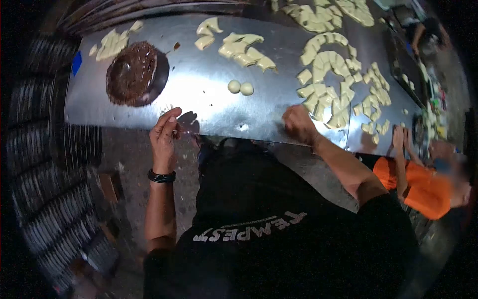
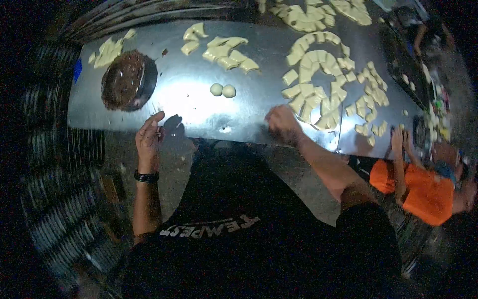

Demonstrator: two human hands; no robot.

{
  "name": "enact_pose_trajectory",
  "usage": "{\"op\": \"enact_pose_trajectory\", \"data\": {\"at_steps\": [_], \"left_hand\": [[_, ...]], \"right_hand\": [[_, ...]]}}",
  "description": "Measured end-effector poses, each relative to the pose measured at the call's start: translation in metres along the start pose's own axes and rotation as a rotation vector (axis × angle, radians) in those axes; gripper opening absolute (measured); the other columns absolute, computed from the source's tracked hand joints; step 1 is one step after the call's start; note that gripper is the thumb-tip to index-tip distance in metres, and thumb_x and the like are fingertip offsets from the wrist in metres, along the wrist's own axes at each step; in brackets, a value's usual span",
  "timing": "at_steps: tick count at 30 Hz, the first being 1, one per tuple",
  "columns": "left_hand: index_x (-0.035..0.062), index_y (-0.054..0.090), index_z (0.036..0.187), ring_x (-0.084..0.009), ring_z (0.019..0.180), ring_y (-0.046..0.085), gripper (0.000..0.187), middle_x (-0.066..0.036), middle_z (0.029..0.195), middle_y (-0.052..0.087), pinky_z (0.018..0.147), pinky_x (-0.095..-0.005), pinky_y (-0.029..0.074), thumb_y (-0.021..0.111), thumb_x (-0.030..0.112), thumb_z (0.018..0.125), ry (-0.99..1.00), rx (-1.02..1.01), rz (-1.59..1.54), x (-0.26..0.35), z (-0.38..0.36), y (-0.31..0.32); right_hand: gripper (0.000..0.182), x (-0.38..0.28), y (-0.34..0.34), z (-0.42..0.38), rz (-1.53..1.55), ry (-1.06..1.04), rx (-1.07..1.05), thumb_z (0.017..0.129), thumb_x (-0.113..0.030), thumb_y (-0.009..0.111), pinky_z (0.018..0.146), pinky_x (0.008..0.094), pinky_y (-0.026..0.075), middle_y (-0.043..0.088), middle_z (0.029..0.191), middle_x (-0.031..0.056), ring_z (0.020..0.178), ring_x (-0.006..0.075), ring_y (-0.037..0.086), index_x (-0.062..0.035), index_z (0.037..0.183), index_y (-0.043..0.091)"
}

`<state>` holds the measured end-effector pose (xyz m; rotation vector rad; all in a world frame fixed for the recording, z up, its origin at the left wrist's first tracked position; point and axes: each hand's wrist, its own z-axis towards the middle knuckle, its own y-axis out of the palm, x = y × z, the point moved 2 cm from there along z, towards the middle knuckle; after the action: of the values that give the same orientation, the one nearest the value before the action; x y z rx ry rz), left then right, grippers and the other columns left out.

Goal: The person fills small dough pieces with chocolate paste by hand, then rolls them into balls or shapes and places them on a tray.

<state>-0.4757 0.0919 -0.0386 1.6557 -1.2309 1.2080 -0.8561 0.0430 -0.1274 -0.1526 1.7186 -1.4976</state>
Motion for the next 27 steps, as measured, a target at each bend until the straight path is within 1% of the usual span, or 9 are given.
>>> {"op": "enact_pose_trajectory", "data": {"at_steps": [2, 4, 8, 14, 15, 18, 20, 22, 27], "left_hand": [[0.0023, 0.064, 0.107, -0.0077, 0.066, 0.052, 0.029, -0.001, 0.091, 0.064, 0.058, -0.0224, 0.039, 0.058, 0.025, 0.089, -0.039, 0.140, -0.033, -0.019, -0.026, 0.002], [0.0020, 0.064, 0.106, -0.0100, 0.070, 0.055, 0.030, -0.001, 0.091, 0.064, 0.061, -0.0232, 0.041, 0.058, 0.026, 0.089, -0.138, 0.184, -0.068, -0.037, -0.044, 0.009], [0.0021, 0.064, 0.107, -0.0108, 0.078, 0.058, 0.029, -0.004, 0.094, 0.064, 0.064, -0.0226, 0.042, 0.058, 0.024, 0.088, -0.183, 0.173, -0.109, -0.043, -0.042, 0.041], [0.0011, 0.062, 0.110, -0.0119, 0.082, 0.058, 0.029, -0.005, 0.094, 0.064, 0.067, -0.0243, 0.044, 0.060, 0.018, 0.088, -0.058, -0.004, -0.124, -0.018, 0.013, 0.077], [0.0006, 0.061, 0.111, -0.0115, 0.084, 0.056, 0.031, -0.004, 0.093, 0.063, 0.071, -0.0249, 0.044, 0.058, 0.021, 0.089, -0.067, -0.058, -0.134, -0.025, 0.027, 0.079], [0.0003, 0.060, 0.112, -0.0114, 0.084, 0.054, 0.033, -0.005, 0.095, 0.063, 0.073, -0.0251, 0.044, 0.056, 0.024, 0.090, -0.139, -0.152, -0.275, -0.039, 0.054, 0.085], [-0.0005, 0.055, 0.112, -0.0151, 0.091, 0.053, 0.038, -0.006, 0.101, 0.057, 0.080, -0.0292, 0.045, 0.046, 0.033, 0.096, -0.160, -0.211, -0.417, -0.056, 0.070, 0.088], [-0.0003, 0.053, 0.113, -0.0146, 0.090, 0.052, 0.041, -0.006, 0.100, 0.056, 0.079, -0.0283, 0.043, 0.041, 0.036, 0.098, -0.170, -0.406, -0.438, -0.052, 0.078, 0.086], [0.0081, 0.038, 0.124, -0.0168, 0.102, 0.050, 0.057, -0.009, 0.117, 0.051, 0.080, -0.0291, 0.039, 0.040, 0.055, 0.092, -0.324, -0.505, -0.329, -0.042, 0.083, 0.094]], "right_hand": [[0.014, 0.001, -0.011, 0.022, -0.322, -0.028, 0.303, 0.073, -0.005, 0.055, 0.076, 0.0433, 0.039, 0.053, 0.088, 0.0162, 0.084, 0.0345, 0.050, -0.0032, 0.087, 0.055], [0.011, -0.014, -0.004, 0.049, -0.073, 0.154, 0.559, 0.074, -0.003, 0.052, 0.073, 0.0448, 0.037, 0.050, 0.086, 0.0166, 0.079, 0.0349, 0.047, -0.0031, 0.086, 0.053], [0.019, -0.023, 0.009, 0.003, 0.041, -0.121, 0.189, 0.072, -0.006, 0.056, 0.074, 0.0471, 0.040, 0.052, 0.090, 0.0170, 0.085, 0.0342, 0.049, -0.0024, 0.090, 0.052], [0.012, -0.022, -0.020, 0.022, -0.101, 0.124, 0.559, 0.073, 0.002, 0.055, 0.069, 0.0442, 0.041, 0.050, 0.084, 0.0166, 0.077, 0.0321, 0.050, -0.0010, 0.083, 0.053], [0.009, -0.025, -0.014, 0.019, -0.425, 0.057, 0.445, 0.073, -0.001, 0.059, 0.074, 0.0429, 0.042, 0.054, 0.082, 0.0153, 0.078, 0.0337, 0.052, -0.0010, 0.082, 0.054], [0.020, -0.030, -0.014, -0.002, -0.139, 0.188, 0.473, 0.073, -0.013, 0.068, 0.069, 0.0370, 0.045, 0.057, 0.081, 0.0135, 0.076, 0.0293, 0.055, 0.0003, 0.084, 0.058], [0.026, -0.015, -0.014, -0.008, 0.287, 0.799, 0.282, 0.071, -0.018, 0.075, 0.070, 0.0311, 0.046, 0.060, 0.080, 0.0103, 0.073, 0.0206, 0.058, -0.0010, 0.085, 0.060], [0.014, -0.039, -0.047, 0.043, 0.838, 1.002, 0.309, 0.078, -0.010, 0.069, 0.067, 0.0231, 0.042, 0.057, 0.077, -0.0011, 0.071, 0.0072, 0.050, -0.0033, 0.087, 0.061], [0.016, -0.051, -0.028, 0.170, 0.430, 0.483, 0.471, 0.074, -0.014, 0.072, 0.069, 0.0262, 0.043, 0.060, 0.080, 0.0052, 0.075, 0.0147, 0.055, -0.0043, 0.084, 0.063]]}}
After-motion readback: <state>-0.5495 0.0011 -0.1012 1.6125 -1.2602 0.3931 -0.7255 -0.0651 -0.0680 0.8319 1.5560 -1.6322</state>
